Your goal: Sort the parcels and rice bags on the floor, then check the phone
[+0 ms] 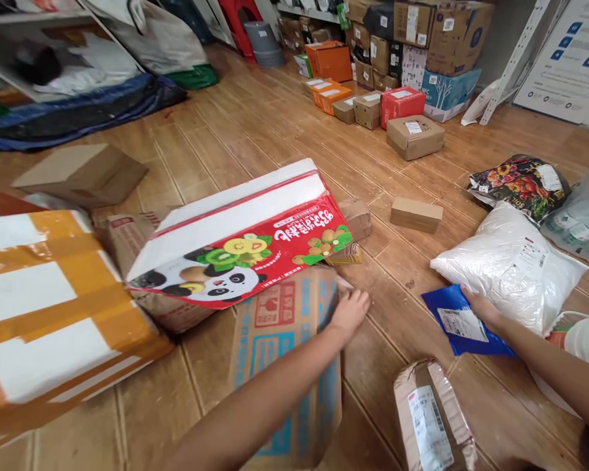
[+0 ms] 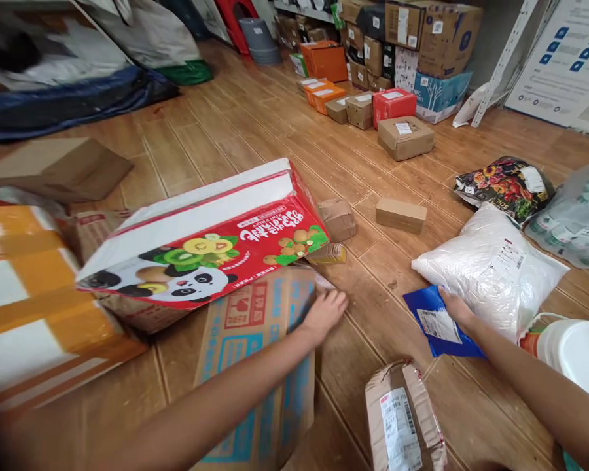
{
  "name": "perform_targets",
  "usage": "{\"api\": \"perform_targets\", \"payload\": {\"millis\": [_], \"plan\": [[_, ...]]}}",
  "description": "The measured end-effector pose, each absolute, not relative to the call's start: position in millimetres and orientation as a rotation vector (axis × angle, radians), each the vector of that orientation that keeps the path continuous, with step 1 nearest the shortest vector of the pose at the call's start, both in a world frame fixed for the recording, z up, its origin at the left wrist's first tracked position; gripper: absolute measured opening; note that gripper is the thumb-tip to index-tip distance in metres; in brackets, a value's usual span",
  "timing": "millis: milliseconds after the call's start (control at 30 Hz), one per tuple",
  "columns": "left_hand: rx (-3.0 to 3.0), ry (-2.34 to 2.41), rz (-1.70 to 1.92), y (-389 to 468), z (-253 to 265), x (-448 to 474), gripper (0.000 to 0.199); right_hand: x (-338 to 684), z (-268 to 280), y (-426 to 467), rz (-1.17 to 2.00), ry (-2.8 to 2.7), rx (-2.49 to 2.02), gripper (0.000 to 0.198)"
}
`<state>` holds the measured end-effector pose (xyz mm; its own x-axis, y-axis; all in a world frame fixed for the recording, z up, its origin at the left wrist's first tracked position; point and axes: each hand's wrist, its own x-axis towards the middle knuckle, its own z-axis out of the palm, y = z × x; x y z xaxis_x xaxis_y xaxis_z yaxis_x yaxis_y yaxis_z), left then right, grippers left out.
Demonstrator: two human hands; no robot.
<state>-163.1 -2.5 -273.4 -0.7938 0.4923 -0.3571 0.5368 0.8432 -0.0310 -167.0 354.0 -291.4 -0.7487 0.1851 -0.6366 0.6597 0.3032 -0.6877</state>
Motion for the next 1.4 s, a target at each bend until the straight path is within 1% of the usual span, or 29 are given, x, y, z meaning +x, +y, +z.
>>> {"api": "perform_targets", "payload": {"millis": [67, 100, 133, 200, 300, 333, 433, 533, 633, 733, 767, 867, 900, 967, 1033, 1133, 1267, 1333, 1400], "plan": [[0.879, 2.606, -0.106, 7.3, -275.5, -139.6, 0.028, -192.5, -285.9, 334.2, -1.136, 2.392, 0.634, 0.020], [0.912, 2.579, -0.073, 10.5, -275.2, -130.7, 0.033, -203.4, -283.3, 320.5, -1.048, 2.473, 0.568, 0.019], [0.934, 2.562, -0.047, 11.9, -273.5, -124.0, 0.038, -213.2, -281.1, 303.1, -1.028, 2.518, 0.494, 0.022], [0.950, 2.545, -0.011, 8.9, -264.9, -117.1, 0.044, -230.5, -278.5, 256.8, -0.995, 2.604, 0.244, 0.037], [1.001, 2.516, 0.025, -10.6, -243.4, -115.7, 0.048, -257.2, -279.7, 171.0, -1.000, 2.595, -0.182, 0.055], [1.041, 2.497, 0.028, -20.3, -236.5, -115.8, 0.050, -267.1, -281.6, 143.6, -1.004, 2.585, -0.283, 0.055], [1.187, 2.476, 0.035, -53.6, -223.9, -114.4, 0.048, -294.6, -291.5, 81.7, -0.998, 2.579, -0.424, 0.038], [1.328, 2.664, 0.109, -82.8, -225.1, -110.5, 0.040, -305.1, -307.0, 58.6, -0.959, 2.611, -0.429, 0.034], [1.428, 2.830, 0.204, -92.6, -233.8, -105.6, 0.037, -294.2, -320.0, 71.6, -0.898, 2.653, -0.418, 0.033], [1.484, 2.870, 0.338, -76.4, -249.9, -96.6, 0.037, -274.3, -319.3, 119.9, -0.853, 2.693, -0.409, 0.031], [1.457, 2.915, 0.400, -66.6, -257.8, -91.3, 0.040, -266.9, -315.3, 143.2, -0.850, 2.708, -0.407, 0.032], [1.180, 3.138, 0.602, -34.0, -287.8, -66.4, 0.061, -238.0, -298.0, 224.9, -0.888, 2.756, -0.433, 0.039], [1.089, 3.194, 0.663, -24.7, -298.4, -56.1, 0.064, -224.8, -292.8, 252.5, -0.911, 2.763, -0.462, 0.040], [0.985, 3.241, 0.757, -11.5, -316.3, -36.3, 0.063, -193.2, -286.8, 300.9, -0.975, 2.796, -0.591, 0.044], [0.905, 3.226, 0.818, -5.0, -326.4, -22.0, 0.058, -158.3, -287.6, 334.7, -1.020, 2.914, -0.886, 0.044], [0.677, 3.133, 0.864, 1.4, -325.6, -15.2, 0.047, -113.2, -295.3, 355.7, -0.956, 3.083, -1.309, 0.038], [0.045, 2.983, 0.818, 25.9, -311.6, -25.8, 0.026, -84.4, -295.7, 353.0, -0.904, 3.076, -1.613, 0.031], [-0.344, 2.880, 0.747, 45.9, -307.4, -37.5, 0.030, -81.8, -290.8, 349.7, -0.866, 3.040, -1.663, 0.030], [-0.629, 2.776, 0.676, 66.4, -305.9, -51.5, 0.048, -84.2, -286.5, 347.2, -0.823, 3.025, -1.622, 0.030]]}}
